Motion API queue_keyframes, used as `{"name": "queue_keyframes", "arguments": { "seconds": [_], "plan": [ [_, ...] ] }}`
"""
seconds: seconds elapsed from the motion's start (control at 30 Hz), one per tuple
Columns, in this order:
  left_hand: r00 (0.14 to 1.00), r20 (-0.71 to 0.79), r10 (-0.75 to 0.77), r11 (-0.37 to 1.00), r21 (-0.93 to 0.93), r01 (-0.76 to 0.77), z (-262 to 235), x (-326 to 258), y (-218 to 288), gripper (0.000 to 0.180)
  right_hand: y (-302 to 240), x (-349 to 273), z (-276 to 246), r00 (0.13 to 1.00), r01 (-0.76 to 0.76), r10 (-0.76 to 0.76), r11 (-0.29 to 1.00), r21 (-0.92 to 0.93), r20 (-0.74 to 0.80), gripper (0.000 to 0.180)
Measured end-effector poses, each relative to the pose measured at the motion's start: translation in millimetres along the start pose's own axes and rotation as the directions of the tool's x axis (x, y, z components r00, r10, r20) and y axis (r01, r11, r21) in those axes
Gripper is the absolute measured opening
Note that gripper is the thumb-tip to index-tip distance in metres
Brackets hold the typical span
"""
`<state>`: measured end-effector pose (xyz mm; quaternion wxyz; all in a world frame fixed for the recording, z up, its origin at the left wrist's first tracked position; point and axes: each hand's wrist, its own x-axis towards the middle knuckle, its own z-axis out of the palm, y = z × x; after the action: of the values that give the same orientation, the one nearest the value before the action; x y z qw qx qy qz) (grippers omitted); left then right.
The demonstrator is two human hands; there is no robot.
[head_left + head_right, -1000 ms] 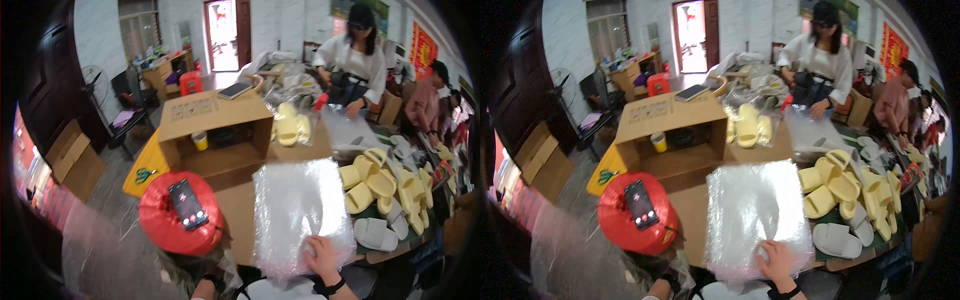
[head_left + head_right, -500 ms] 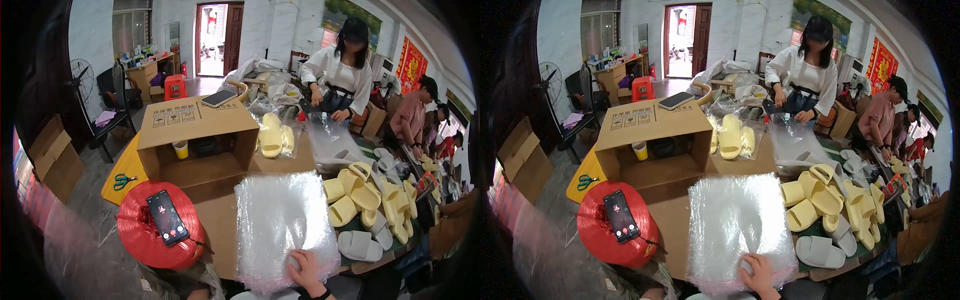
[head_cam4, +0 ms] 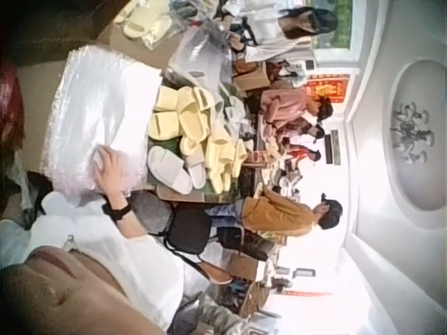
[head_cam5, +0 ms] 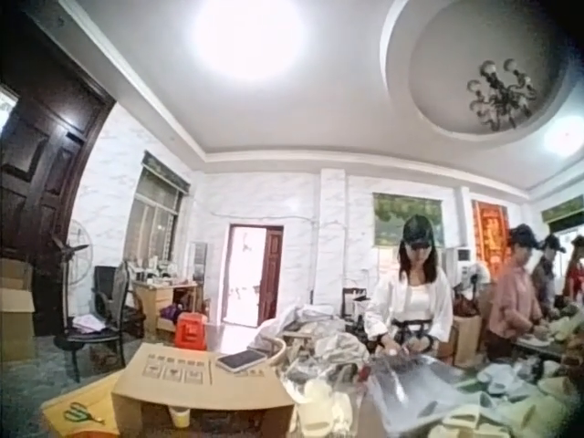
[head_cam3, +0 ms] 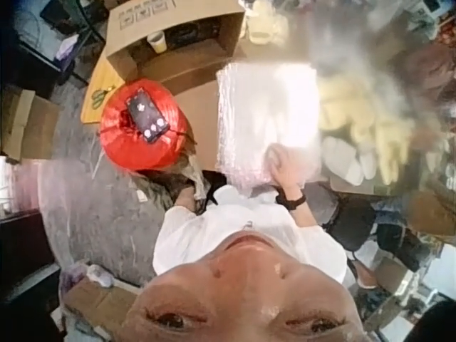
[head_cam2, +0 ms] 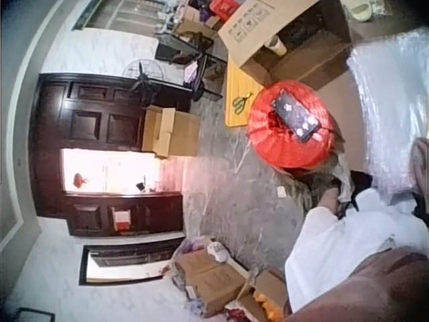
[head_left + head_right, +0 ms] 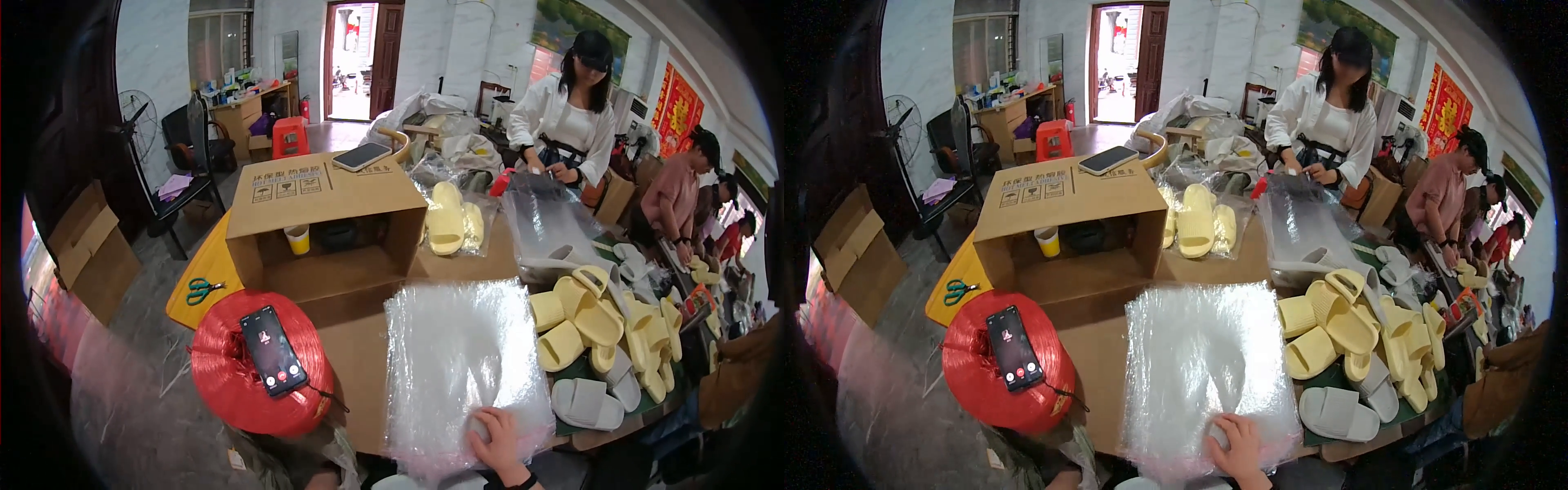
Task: Packaging various colored slippers into plastic bags at a manufacturing facility.
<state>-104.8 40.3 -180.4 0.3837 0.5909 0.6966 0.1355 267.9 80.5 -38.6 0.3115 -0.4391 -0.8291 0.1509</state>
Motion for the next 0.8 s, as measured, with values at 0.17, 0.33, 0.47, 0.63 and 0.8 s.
{"name": "queue_keyframes", "arguments": {
  "seconds": [0.17,0.33,0.47,0.63,0.8],
  "plan": [
    [0.998,0.043,-0.052,0.997,0.056,0.049,4.4,-31.2,-3.5,0.03,4.8,-2.3,5.6,0.999,-0.01,0.011,1.0,0.013,-0.034,0.041],
    [0.992,0.078,-0.102,0.989,0.114,0.092,7.6,-60.2,-7.6,0.03,6.4,0.3,2.1,1.0,0.003,-0.002,0.999,0.034,-0.028,0.041],
    [0.989,0.093,-0.115,0.985,0.141,0.101,9.6,-70.0,-5.5,0.03,5.2,1.4,1.2,1.0,0.016,-0.015,1.0,0.026,-0.026,0.041],
    [0.99,0.071,-0.119,0.983,0.152,0.107,10.4,-71.3,3.5,0.03,7.5,-3.8,4.3,0.999,0.041,-0.041,0.999,0.019,-0.018,0.041],
    [0.987,0.062,-0.146,0.979,0.153,0.135,16.2,-82.2,11.9,0.03,7.9,-3.5,6.5,0.997,0.052,-0.05,0.998,0.036,-0.051,0.041]
  ]
}}
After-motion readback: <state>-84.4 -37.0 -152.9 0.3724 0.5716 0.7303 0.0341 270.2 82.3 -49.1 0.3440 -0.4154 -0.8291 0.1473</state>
